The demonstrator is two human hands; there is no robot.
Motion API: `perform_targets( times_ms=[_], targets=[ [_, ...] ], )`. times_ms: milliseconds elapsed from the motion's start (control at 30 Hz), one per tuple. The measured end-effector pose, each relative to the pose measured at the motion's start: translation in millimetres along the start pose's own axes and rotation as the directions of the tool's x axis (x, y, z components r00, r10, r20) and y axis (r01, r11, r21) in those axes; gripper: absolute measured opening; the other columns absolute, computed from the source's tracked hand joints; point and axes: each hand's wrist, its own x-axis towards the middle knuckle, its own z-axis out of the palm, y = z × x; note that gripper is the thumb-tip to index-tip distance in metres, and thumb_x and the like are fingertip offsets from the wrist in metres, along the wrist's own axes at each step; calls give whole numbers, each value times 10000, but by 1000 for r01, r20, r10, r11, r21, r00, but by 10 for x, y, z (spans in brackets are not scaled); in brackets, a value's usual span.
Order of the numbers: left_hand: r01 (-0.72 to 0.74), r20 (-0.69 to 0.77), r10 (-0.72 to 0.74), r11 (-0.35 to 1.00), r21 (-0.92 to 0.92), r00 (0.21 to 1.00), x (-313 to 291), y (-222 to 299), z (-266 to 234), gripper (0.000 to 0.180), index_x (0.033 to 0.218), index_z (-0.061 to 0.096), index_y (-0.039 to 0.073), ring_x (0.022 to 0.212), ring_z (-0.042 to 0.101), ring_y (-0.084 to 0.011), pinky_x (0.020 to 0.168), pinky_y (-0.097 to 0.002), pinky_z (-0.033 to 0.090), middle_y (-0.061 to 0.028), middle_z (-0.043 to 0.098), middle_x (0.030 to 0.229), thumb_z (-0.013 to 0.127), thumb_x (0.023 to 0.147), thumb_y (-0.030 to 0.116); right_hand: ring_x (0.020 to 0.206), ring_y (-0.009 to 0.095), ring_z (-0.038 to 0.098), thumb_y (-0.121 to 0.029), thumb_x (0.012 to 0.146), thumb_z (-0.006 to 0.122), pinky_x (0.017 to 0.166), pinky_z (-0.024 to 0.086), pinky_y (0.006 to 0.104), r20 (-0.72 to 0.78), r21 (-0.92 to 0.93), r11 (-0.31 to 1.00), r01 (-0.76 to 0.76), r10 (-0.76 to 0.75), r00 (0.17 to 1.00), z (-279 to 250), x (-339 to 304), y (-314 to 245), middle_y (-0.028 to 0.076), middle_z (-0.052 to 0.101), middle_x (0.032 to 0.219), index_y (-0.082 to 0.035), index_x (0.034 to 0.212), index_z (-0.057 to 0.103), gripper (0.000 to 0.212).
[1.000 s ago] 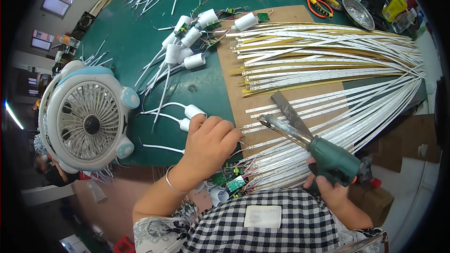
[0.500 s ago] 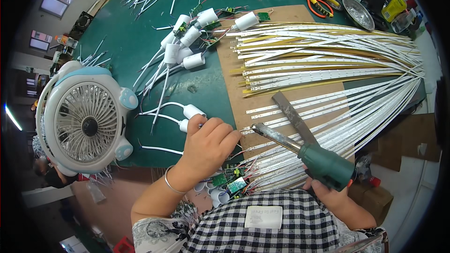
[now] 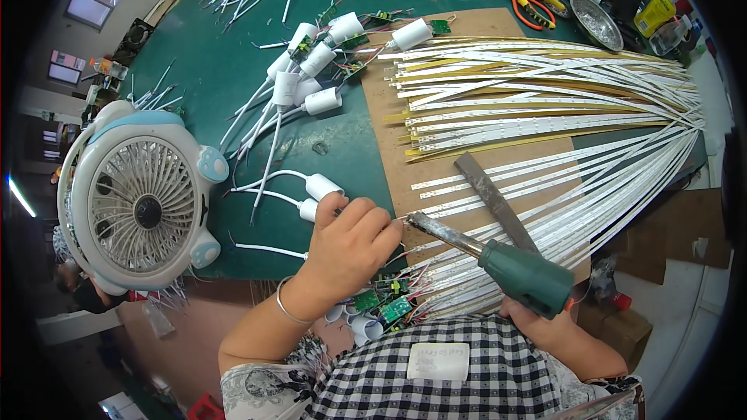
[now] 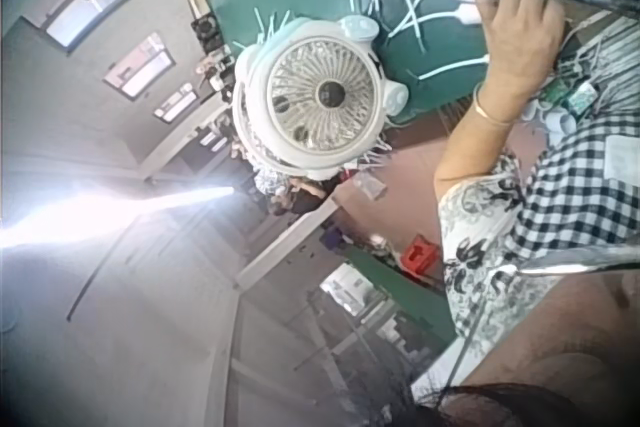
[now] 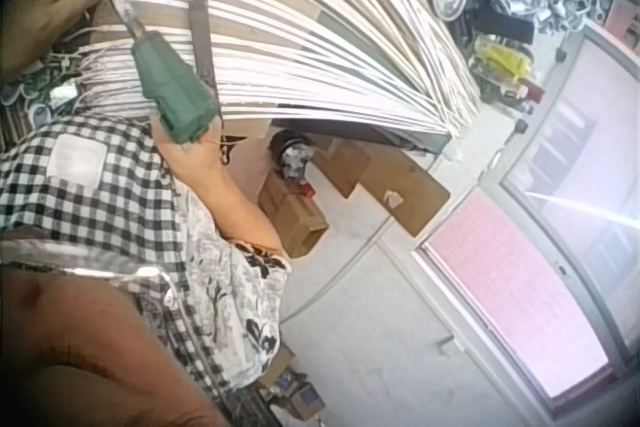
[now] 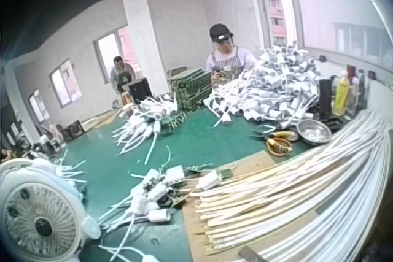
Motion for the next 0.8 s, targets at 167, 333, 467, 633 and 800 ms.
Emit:
perform_targets(
  times_ms=[167, 333, 467, 633, 800],
  targets=[
    [16, -8, -16, 1000, -9, 1000, -11, 6, 18, 148, 866, 680, 140, 817, 577, -134, 857, -377, 316, 40, 584, 802, 662, 719, 143, 922, 273, 603, -79, 772, 736, 852, 454, 374, 49, -67, 997, 46, -42, 998, -19, 33, 0, 109, 660, 960, -4, 1006, 650, 260],
    [18, 3, -18, 1000, -4, 1000, -12, 7, 24, 147, 867, 678, 139, 821, 577, -136, 867, -380, 316, 40, 586, 806, 664, 721, 149, 978, 256, 620, -83, 777, 733, 875, 478, 355, 25, -46, 994, 95, -94, 995, 2, 20, 18, 124, 650, 1025, 9, 1080, 629, 333],
    [18, 9, -18, 1000, 0, 1000, -17, 7, 23, 146, 866, 677, 141, 817, 576, -133, 872, -381, 314, 41, 586, 807, 664, 720, 147, 997, 246, 631, -72, 773, 744, 878, 490, 357, 126, -210, 929, 305, -284, 950, -61, 38, 84, 142, 633, 1097, 36, 1159, 580, 433],
    [21, -1, -21, 1000, 2, 1000, -22, 7, 26, 155, 867, 676, 143, 812, 577, -132, 878, -384, 313, 43, 586, 805, 666, 713, 149, 1015, 236, 631, -56, 768, 755, 866, 503, 348, 119, -286, 903, 322, -300, 947, -62, 0, 140, 144, 630, 1115, 56, 1204, 534, 501],
    [19, -4, -19, 1000, 2, 1000, -18, 7, 29, 160, 868, 676, 144, 811, 578, -133, 881, -388, 315, 43, 586, 808, 670, 708, 152, 1057, 196, 608, -47, 781, 748, 872, 499, 316, 104, -179, 945, 272, -257, 961, -53, -2, 114, 160, 622, 1131, 54, 1230, 500, 523]
  ],
)
